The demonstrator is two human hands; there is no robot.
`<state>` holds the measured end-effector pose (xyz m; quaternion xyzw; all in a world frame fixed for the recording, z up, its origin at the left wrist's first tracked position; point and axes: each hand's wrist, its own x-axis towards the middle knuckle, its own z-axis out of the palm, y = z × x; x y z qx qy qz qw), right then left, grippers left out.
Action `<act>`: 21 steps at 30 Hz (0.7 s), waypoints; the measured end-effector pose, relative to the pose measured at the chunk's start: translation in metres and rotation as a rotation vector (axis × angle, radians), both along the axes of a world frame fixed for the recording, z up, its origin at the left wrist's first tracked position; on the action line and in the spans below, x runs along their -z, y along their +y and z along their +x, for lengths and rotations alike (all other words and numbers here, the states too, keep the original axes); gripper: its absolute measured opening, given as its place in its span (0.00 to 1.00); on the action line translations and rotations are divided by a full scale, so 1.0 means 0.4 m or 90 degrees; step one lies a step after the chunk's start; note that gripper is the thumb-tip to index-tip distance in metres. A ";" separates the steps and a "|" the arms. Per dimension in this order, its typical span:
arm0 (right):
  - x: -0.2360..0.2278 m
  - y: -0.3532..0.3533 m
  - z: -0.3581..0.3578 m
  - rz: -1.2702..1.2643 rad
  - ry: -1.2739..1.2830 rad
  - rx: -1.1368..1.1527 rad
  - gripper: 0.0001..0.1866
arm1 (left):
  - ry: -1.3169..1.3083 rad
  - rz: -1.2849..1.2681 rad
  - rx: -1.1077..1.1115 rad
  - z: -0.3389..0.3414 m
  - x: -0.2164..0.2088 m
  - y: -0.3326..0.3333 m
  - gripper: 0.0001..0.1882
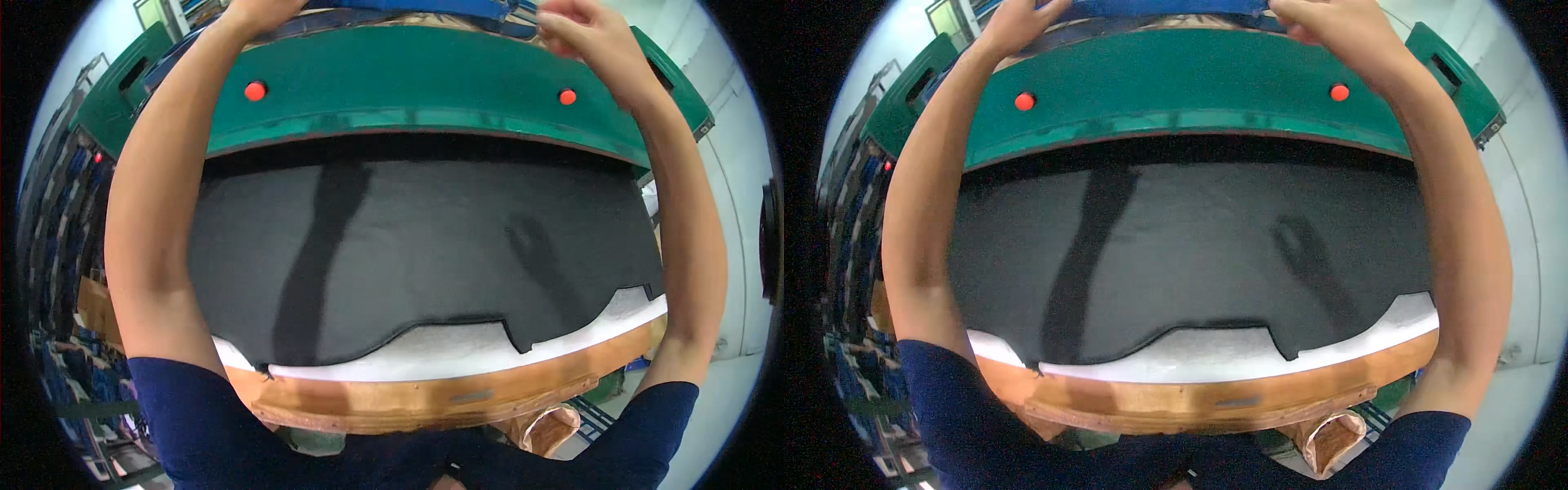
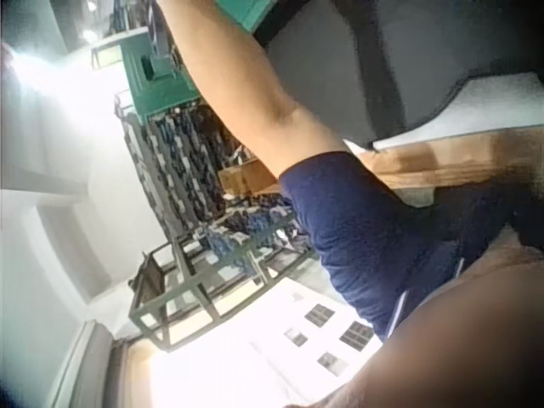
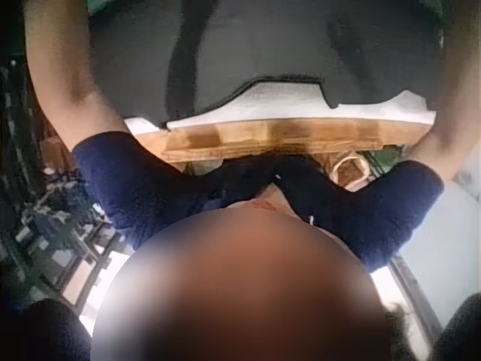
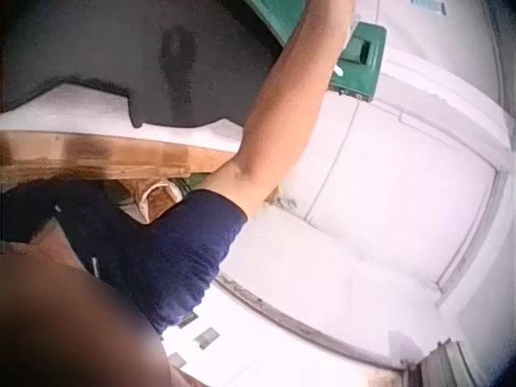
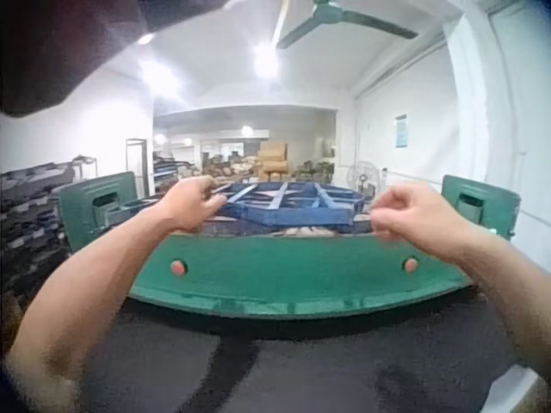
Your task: Using a hydraulic press machine to cut out fabric patterns from a large sheet using metal dies.
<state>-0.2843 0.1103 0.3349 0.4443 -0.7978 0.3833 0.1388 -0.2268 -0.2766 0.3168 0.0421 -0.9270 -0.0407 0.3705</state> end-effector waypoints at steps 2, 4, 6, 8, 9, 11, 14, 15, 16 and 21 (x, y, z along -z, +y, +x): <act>-0.041 -0.087 -0.046 0.030 0.055 0.092 0.14 | -0.010 0.000 0.003 -0.046 -0.004 -0.049 0.22; -0.067 -0.152 -0.116 0.108 0.156 0.162 0.14 | -0.012 0.009 0.024 -0.103 0.013 -0.053 0.21; -0.052 -0.235 -0.206 0.192 0.208 0.197 0.13 | -0.009 0.101 0.342 -0.113 0.023 -0.115 0.20; -0.031 -0.298 -0.263 0.284 0.257 0.239 0.13 | -0.058 0.198 0.316 -0.138 0.028 -0.109 0.19; -0.033 -0.306 -0.287 0.332 0.220 0.324 0.13 | -0.104 0.191 -0.015 -0.168 0.022 -0.060 0.19; -0.031 -0.366 -0.301 0.398 0.189 0.372 0.14 | -0.106 0.150 -0.066 -0.152 0.002 -0.082 0.18; -0.029 -0.387 -0.404 0.492 0.171 0.349 0.16 | -0.108 0.211 -0.098 -0.127 0.044 0.083 0.19; 0.028 -0.396 -0.404 0.517 0.151 0.343 0.16 | -0.141 0.223 -0.099 -0.076 0.068 0.193 0.19; 0.082 -0.401 -0.402 0.528 0.115 0.350 0.16 | -0.172 0.235 -0.098 -0.036 0.085 0.286 0.20; 0.229 -0.446 -0.311 0.493 -0.042 0.374 0.14 | -0.278 0.222 -0.129 0.093 0.061 0.542 0.23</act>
